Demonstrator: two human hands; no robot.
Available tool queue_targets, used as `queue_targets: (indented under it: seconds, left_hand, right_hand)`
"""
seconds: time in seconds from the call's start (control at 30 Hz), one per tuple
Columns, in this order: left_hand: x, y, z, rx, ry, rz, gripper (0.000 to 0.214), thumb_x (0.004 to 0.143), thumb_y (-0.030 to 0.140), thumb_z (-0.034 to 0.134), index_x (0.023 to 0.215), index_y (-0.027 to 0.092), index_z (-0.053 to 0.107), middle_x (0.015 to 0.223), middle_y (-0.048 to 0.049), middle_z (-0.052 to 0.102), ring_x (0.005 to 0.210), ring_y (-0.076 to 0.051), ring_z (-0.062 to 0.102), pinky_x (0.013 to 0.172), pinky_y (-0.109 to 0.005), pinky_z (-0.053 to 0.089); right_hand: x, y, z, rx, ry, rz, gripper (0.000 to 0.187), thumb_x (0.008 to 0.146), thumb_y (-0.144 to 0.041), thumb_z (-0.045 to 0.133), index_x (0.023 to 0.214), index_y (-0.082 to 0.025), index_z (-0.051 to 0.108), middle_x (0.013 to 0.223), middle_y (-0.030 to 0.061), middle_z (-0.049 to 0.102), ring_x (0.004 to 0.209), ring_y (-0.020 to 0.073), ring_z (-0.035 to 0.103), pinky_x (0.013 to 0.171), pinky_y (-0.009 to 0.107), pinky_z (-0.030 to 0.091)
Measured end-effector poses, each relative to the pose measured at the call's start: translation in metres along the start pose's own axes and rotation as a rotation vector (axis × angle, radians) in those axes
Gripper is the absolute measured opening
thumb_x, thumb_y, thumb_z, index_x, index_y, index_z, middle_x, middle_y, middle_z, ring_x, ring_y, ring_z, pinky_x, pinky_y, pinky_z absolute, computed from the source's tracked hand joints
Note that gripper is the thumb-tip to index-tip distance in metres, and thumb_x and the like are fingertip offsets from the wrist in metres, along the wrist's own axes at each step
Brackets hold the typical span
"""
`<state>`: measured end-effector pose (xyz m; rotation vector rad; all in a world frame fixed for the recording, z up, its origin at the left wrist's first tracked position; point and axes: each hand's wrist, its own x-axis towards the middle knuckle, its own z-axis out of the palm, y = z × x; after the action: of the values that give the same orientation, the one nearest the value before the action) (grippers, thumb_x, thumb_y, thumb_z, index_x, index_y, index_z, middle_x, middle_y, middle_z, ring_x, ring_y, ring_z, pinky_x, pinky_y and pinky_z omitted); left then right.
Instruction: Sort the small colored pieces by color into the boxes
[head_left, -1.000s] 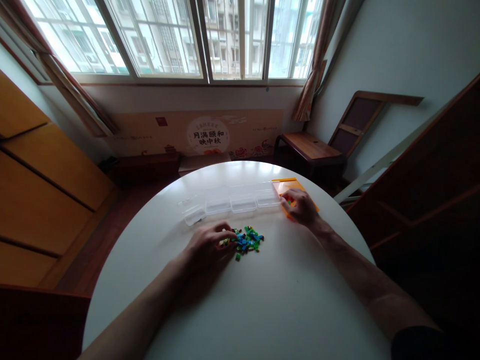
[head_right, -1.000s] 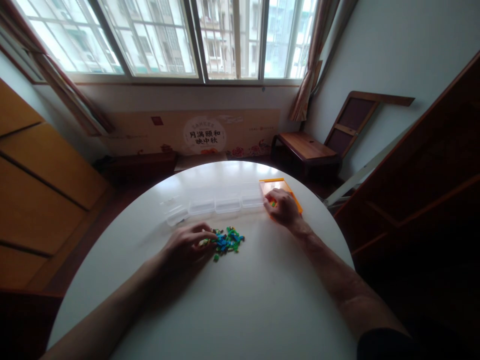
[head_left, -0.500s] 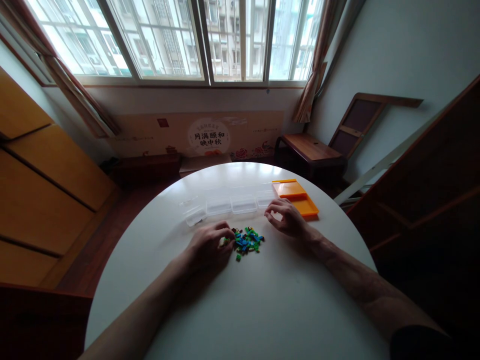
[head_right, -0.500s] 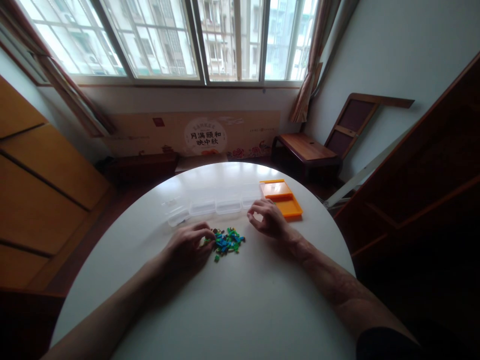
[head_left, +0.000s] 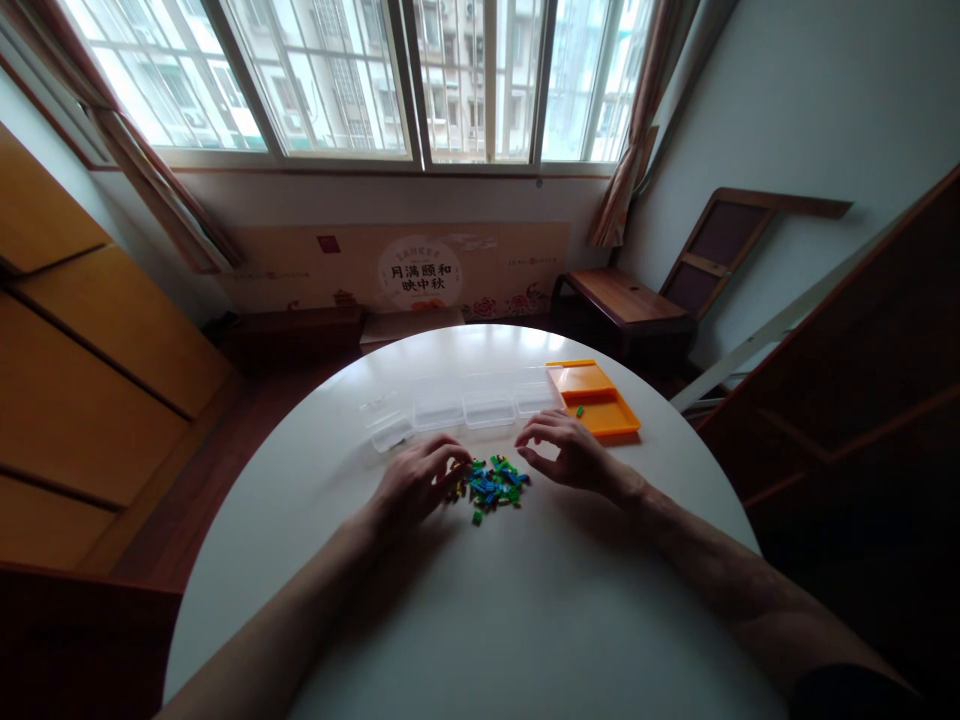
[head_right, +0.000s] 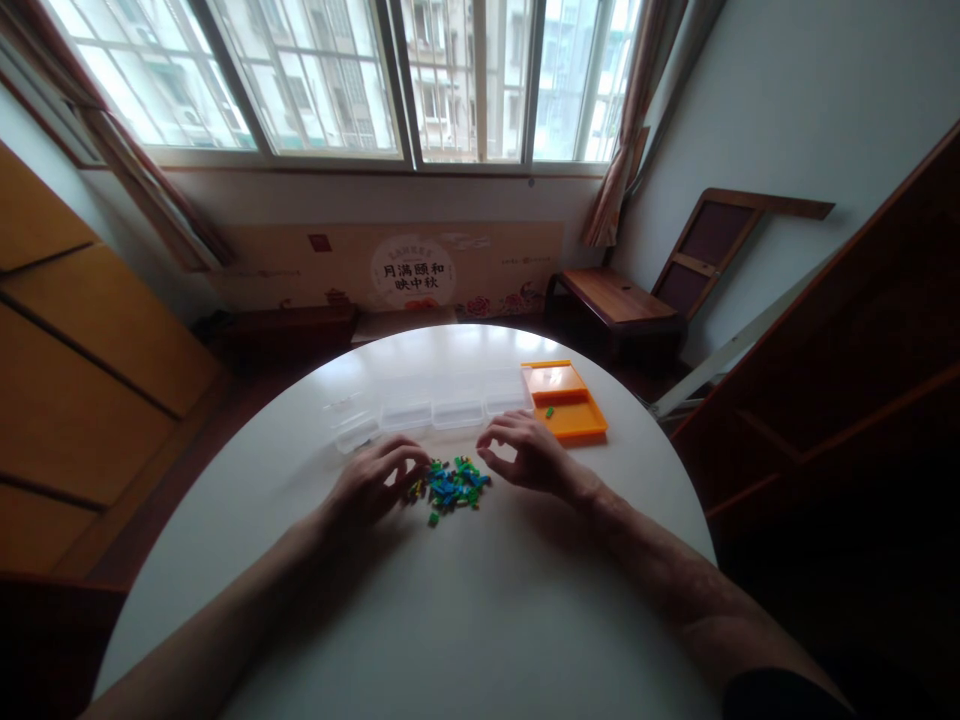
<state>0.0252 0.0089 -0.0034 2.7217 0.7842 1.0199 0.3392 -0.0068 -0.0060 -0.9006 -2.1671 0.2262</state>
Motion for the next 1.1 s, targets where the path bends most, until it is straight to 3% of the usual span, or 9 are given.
queue_targets:
  seconds: [0.27, 0.43, 0.6, 0.8, 0.97, 1.1]
  left_hand:
    - [0.005, 0.012, 0.010, -0.011, 0.031, 0.045, 0.013, 0.112, 0.028, 0.064, 0.107, 0.021, 0.073, 0.094, -0.0029, 0.081, 0.080, -0.015, 0.075, 0.074, -0.026, 0.054]
    - [0.007, 0.018, 0.017, 0.010, 0.075, 0.098, 0.009, 0.110, 0.027, 0.068, 0.107, 0.022, 0.075, 0.095, -0.0018, 0.084, 0.079, -0.015, 0.076, 0.075, -0.028, 0.054]
    - [0.008, 0.019, 0.012, -0.013, 0.093, 0.107, 0.009, 0.110, 0.027, 0.068, 0.109, 0.022, 0.076, 0.099, -0.0024, 0.085, 0.080, -0.016, 0.077, 0.076, -0.028, 0.056]
    - [-0.003, 0.013, -0.001, -0.025, 0.020, 0.053, 0.016, 0.107, 0.025, 0.067, 0.093, 0.021, 0.074, 0.084, -0.0016, 0.077, 0.069, -0.013, 0.067, 0.068, -0.025, 0.051]
    - [-0.010, 0.010, -0.006, -0.070, -0.035, 0.072, 0.014, 0.100, 0.024, 0.068, 0.088, 0.021, 0.072, 0.078, 0.0003, 0.071, 0.065, -0.012, 0.062, 0.062, -0.024, 0.046]
    - [-0.009, 0.012, -0.005, -0.109, -0.064, 0.102, 0.009, 0.095, 0.026, 0.071, 0.087, 0.022, 0.071, 0.078, 0.0008, 0.069, 0.065, -0.013, 0.060, 0.063, -0.026, 0.046]
  right_hand:
    - [0.000, -0.012, 0.019, 0.010, -0.062, -0.071, 0.020, 0.106, -0.045, 0.075, 0.106, -0.025, 0.074, 0.091, 0.0017, 0.079, 0.083, 0.0198, 0.073, 0.087, 0.036, 0.054]
    - [0.000, -0.010, 0.019, 0.022, -0.097, -0.137, 0.018, 0.111, -0.038, 0.068, 0.100, -0.026, 0.074, 0.092, 0.0017, 0.080, 0.086, 0.0198, 0.074, 0.093, 0.038, 0.053]
    - [0.003, -0.012, 0.014, 0.036, -0.065, -0.109, 0.015, 0.109, -0.033, 0.068, 0.097, -0.026, 0.073, 0.089, 0.0014, 0.078, 0.082, 0.0201, 0.071, 0.091, 0.038, 0.053]
    - [-0.001, 0.017, -0.016, -0.141, 0.154, 0.134, 0.019, 0.104, -0.028, 0.064, 0.085, -0.024, 0.063, 0.078, 0.0012, 0.067, 0.075, 0.0211, 0.062, 0.085, 0.037, 0.048]
    - [-0.012, 0.056, -0.041, -0.337, 0.222, 0.336, 0.020, 0.095, -0.029, 0.061, 0.078, -0.024, 0.053, 0.073, 0.0006, 0.060, 0.072, 0.0213, 0.059, 0.086, 0.037, 0.046]
    - [-0.018, 0.068, -0.044, -0.452, 0.234, 0.505, 0.021, 0.089, -0.033, 0.064, 0.074, -0.024, 0.053, 0.071, 0.0006, 0.061, 0.072, 0.0216, 0.059, 0.084, 0.037, 0.044]
